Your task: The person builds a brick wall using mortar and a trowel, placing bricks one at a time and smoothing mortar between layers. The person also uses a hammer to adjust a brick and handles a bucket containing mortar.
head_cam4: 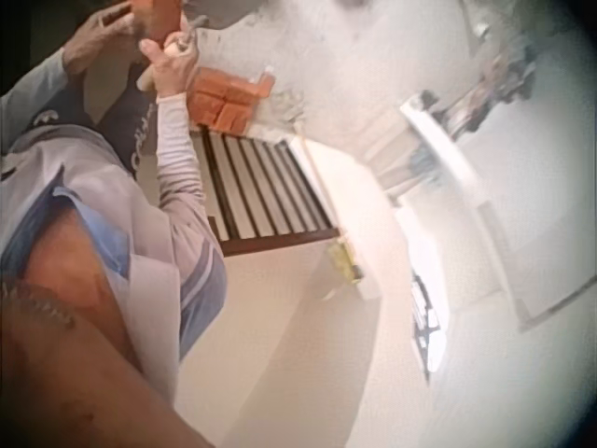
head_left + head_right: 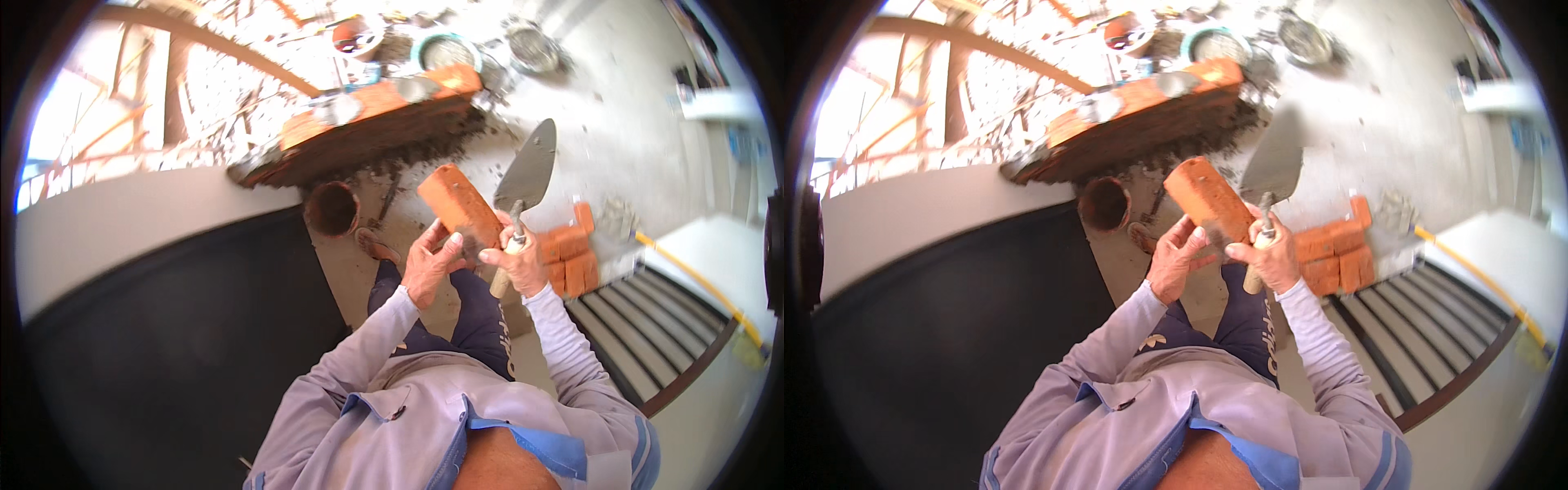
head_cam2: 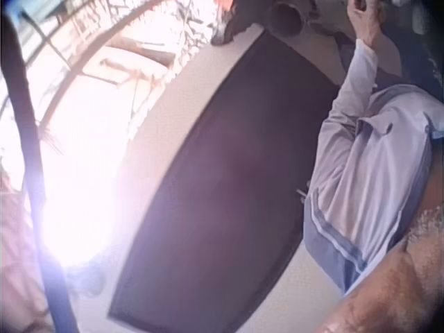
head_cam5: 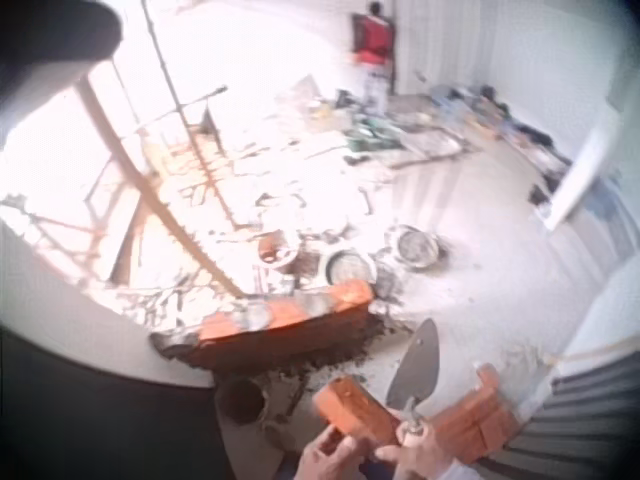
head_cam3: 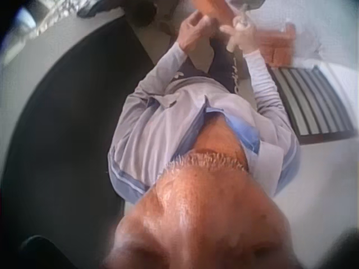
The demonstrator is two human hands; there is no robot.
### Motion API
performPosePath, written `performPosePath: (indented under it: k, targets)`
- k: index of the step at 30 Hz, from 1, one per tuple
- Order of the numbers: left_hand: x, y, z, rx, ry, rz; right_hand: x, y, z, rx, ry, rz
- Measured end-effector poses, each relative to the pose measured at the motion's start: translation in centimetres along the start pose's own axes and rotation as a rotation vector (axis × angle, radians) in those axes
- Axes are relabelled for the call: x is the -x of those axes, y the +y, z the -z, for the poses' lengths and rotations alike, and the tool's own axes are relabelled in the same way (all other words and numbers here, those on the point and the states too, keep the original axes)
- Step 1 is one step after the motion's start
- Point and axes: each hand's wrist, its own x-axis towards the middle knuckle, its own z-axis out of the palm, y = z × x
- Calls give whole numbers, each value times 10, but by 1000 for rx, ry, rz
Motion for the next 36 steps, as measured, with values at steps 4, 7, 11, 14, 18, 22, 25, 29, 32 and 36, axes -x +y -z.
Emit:
performPosePath:
  k: [4, 7, 11, 14, 18, 22, 25, 29, 32, 36]
  targets:
    - [38, 71, 84, 160, 213, -81, -14, -50, -136, 611, -286, 436]
    - [41, 100, 130, 409, 373, -145, -33, -52, -209, 654, -363, 344]
    - [12, 89, 194, 570, 475, -209, -86, -39, -268, 940, -538, 612]
    - [-25, 81, 264, 676, 373, -367, -112, -37, -310, 920, -619, 665]
    - [-69, 108, 340, 716, 398, -542, -146, -46, -298, 861, -536, 427]
    - [-114, 130, 411, 709, 508, -550, -172, -47, -277, 724, -559, 178]
    - [-144, 135, 421, 740, 678, -495, -187, -53, -271, 689, -577, -104]
    - [-174, 135, 429, 816, 750, -534, -207, -59, -267, 846, -698, -110]
    - [-191, 137, 414, 849, 803, -504, -220, -66, -257, 941, -724, -106]
    - [-199, 144, 406, 817, 876, -464, -236, -69, -255, 885, -739, -161]
